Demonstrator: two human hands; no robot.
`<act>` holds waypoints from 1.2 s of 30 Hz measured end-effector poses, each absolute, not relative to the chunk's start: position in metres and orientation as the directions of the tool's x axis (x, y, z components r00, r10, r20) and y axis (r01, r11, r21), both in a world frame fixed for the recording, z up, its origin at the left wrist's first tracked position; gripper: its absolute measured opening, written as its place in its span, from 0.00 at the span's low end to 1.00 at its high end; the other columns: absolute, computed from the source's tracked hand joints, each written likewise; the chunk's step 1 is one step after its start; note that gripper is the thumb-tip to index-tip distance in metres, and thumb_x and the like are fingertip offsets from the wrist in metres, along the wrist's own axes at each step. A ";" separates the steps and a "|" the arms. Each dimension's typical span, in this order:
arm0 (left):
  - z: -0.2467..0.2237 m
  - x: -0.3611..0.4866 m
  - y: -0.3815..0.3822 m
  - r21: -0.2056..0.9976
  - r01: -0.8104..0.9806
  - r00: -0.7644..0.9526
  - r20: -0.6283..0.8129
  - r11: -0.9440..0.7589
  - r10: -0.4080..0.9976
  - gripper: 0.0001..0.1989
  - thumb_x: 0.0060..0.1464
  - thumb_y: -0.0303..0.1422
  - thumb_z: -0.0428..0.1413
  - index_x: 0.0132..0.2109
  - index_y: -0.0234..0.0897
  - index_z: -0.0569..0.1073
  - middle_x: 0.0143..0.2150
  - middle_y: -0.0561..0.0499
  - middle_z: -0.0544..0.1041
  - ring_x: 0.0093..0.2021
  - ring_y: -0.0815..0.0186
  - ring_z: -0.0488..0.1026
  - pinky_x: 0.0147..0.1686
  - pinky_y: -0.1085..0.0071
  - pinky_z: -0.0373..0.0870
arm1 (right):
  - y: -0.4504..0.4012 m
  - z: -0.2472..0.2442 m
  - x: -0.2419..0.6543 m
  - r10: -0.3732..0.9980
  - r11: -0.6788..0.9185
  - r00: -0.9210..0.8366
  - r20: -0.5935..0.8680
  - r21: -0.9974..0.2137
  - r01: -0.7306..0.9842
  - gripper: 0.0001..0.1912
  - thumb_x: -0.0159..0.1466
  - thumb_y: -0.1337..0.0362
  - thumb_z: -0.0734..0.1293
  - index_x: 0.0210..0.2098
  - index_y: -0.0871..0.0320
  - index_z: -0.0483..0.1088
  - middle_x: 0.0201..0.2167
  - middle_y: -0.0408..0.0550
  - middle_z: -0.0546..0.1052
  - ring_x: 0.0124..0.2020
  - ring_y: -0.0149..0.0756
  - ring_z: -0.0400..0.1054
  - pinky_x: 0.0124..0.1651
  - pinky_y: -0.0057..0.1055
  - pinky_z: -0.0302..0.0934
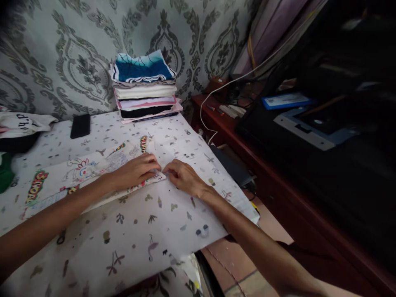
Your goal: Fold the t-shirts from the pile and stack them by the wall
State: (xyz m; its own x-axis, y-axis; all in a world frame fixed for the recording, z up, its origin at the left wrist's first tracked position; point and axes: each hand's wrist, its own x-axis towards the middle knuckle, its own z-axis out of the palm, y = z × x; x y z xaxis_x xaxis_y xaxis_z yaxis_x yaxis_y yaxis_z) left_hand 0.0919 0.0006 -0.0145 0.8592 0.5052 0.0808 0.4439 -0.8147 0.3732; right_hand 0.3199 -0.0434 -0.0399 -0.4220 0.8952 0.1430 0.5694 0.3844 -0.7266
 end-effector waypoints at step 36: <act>0.017 -0.151 -0.106 0.460 0.887 0.172 -0.260 -0.035 0.950 0.20 0.60 0.51 0.49 0.42 0.38 0.70 0.36 0.49 0.72 0.36 0.62 0.68 0.35 0.69 0.63 | 0.047 -0.027 0.191 0.835 0.539 -0.530 0.149 -0.410 0.735 0.13 0.65 0.67 0.61 0.46 0.58 0.73 0.44 0.56 0.76 0.47 0.45 0.70 0.49 0.36 0.62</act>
State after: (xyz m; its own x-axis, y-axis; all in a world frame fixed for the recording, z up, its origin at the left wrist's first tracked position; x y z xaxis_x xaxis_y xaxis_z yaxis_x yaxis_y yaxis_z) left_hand -0.1507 -0.1063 0.0173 0.1723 0.9500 -0.2604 0.8874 -0.0350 0.4596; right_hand 0.1912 0.0475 -0.0267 -0.5296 0.8351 0.1487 0.7355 0.5395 -0.4100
